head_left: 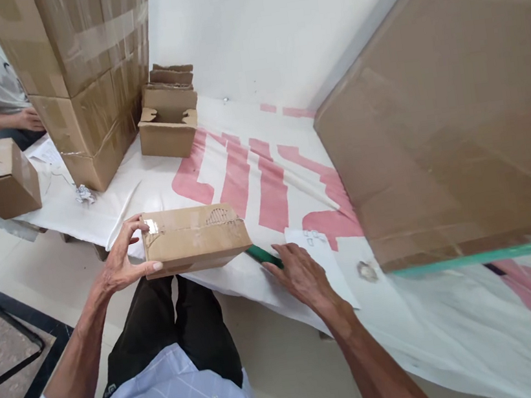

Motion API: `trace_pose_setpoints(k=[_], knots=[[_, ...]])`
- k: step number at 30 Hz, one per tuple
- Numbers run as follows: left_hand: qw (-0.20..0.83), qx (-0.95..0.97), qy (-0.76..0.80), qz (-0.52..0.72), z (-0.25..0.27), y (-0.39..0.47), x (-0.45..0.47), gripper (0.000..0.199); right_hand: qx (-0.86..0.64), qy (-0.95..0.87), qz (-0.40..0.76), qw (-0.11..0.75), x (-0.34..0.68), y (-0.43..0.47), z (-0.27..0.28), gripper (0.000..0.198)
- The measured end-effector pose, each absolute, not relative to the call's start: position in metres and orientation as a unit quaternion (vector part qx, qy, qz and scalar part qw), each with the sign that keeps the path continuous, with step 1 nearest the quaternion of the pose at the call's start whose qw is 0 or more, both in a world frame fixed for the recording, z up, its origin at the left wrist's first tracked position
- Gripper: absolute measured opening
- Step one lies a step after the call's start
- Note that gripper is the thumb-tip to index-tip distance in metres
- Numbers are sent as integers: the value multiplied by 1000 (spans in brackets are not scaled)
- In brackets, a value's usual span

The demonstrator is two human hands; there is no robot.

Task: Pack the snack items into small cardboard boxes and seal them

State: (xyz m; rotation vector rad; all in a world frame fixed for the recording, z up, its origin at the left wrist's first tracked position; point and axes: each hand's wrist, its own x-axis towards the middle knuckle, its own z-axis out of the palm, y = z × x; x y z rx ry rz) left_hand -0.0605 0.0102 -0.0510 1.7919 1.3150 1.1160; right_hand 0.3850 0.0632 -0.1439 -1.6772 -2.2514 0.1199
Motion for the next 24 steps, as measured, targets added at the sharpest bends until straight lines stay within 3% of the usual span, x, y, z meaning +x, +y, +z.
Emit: trace_pose_setpoints(k=[6, 12, 18, 24], knots=[[344, 635, 495, 483, -56, 12, -50, 68, -577, -805, 38, 132, 387, 65, -156, 20], [316, 662, 500, 459, -52, 9, -51, 56, -653, -702, 90, 270, 369, 71, -135, 28], [319, 668, 501, 449, -54, 10, -52, 69, -627, -614, 199, 437, 352, 77, -68, 50], [323, 673, 494, 447, -61, 11, -54, 77, -481, -747, 224, 400, 293, 71, 10, 47]])
